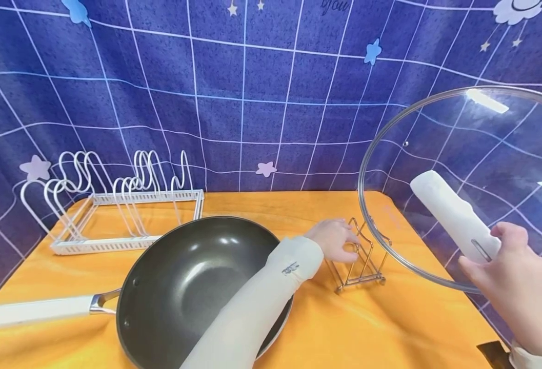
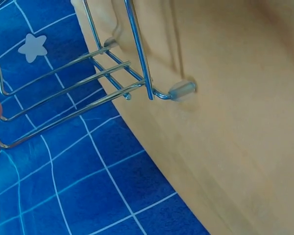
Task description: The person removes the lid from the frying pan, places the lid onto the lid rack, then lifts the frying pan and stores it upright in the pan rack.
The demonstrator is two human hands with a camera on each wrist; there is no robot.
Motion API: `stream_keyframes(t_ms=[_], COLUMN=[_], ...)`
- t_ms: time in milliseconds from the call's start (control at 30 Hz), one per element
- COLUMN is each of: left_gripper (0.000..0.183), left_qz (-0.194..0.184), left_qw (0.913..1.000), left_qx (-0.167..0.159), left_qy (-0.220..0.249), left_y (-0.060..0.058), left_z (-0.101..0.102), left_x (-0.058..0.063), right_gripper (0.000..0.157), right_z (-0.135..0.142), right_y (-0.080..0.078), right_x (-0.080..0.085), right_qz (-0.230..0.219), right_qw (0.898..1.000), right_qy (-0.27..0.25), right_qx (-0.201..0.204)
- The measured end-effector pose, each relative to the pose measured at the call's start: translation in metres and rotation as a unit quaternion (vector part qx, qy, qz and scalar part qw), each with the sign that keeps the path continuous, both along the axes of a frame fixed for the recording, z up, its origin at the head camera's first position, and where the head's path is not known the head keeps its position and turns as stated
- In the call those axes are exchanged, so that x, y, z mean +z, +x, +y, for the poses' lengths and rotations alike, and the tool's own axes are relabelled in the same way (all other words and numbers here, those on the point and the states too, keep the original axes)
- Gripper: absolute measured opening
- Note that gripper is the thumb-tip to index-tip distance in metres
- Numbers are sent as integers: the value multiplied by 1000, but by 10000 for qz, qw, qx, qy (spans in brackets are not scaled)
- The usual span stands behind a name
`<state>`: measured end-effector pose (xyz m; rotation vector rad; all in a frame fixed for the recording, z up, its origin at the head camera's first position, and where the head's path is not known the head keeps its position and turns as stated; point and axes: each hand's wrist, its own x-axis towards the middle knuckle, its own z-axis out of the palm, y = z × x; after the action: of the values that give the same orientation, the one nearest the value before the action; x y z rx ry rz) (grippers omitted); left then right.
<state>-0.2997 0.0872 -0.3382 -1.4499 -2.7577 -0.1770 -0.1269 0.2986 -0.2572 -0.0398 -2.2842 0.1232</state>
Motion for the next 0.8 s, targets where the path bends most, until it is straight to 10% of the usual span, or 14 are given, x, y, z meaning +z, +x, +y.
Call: stream_keyframes(t_ms=[167, 800], left_gripper=[43, 41], left_qz=[94, 250], left_qw=[9999, 9997], left_qx=[23, 34], left_qy=[-95, -81], left_y=[0, 0], left_z=[1, 0], left_x=[-2, 0], right_gripper=[63, 60], right_z=[-3, 10], right_y=[0, -15], right_x=[-1, -22], right_qz=[-624, -736], right_qw=[9972, 9972], right_qy=[-176, 76], right_qx=[-366, -127])
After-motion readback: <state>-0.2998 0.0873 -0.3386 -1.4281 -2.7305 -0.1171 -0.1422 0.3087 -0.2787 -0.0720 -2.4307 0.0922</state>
